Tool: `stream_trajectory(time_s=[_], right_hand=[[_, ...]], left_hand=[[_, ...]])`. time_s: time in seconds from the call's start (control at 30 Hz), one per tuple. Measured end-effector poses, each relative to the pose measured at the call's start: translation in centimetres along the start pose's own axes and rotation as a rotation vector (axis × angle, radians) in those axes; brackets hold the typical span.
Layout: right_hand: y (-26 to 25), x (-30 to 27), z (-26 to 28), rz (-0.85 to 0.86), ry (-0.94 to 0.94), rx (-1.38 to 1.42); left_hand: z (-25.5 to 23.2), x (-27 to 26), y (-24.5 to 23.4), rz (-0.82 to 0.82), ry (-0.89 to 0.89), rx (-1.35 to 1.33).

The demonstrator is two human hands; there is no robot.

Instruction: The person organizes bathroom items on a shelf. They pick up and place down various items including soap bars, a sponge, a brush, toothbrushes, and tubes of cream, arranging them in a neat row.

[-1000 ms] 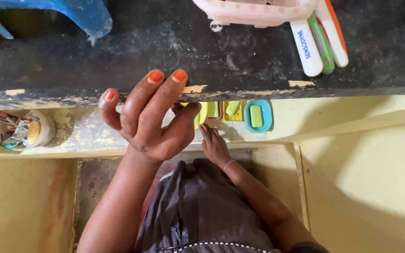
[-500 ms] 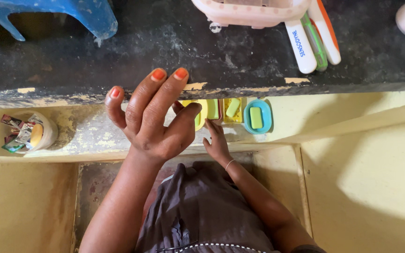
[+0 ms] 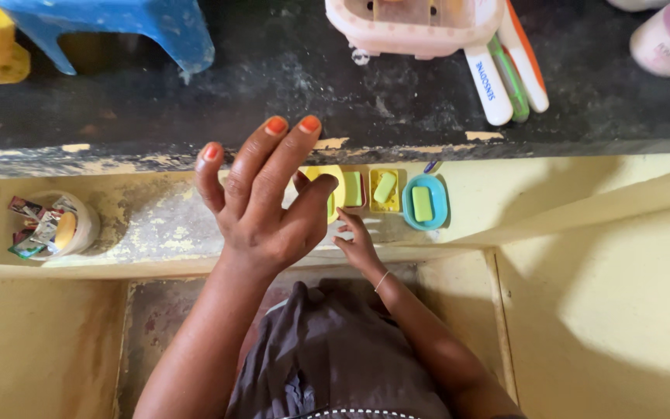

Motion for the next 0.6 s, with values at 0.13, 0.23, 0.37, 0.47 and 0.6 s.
stream_trajectory(time_s=[0.13, 0.23, 0.37, 0.47, 0.6], right_hand=[[-2.1, -0.6, 6.2, -0.162, -0.083, -0.207], [-3.6, -2.2, 15.1, -0.245, -0.340, -0.350], [-5.5, -5.6, 28.2, -0.380, -0.840, -0.654], [-8.6, -9.6, 35.6, -0.589, -1.175, -0.860], [-15.3, -12.3, 41.9, -1.046, -1.179, -1.065]], left_hand=[[0.0, 0.4, -0.6, 0.043, -0.018, -0.022], [-0.1, 1.0, -1.3, 0.051, -0.015, -0.032], [-0.4, 2.1, -1.9, 0.048, -0.033, -0.010], [-0.6, 2.4, -2.6, 0.051, -0.070, -0.056], [-0.5, 3.2, -3.1, 0.049, -0.117, -0.116]])
Point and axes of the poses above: each hand's wrist, its own x-axis towards the middle knuckle, its own y-axis out of the palm, z = x × y, the point moved 9 cm from there along x, towards the middle knuckle, and after that the axes turned 1 degree about -y, right-handed, at the moved point
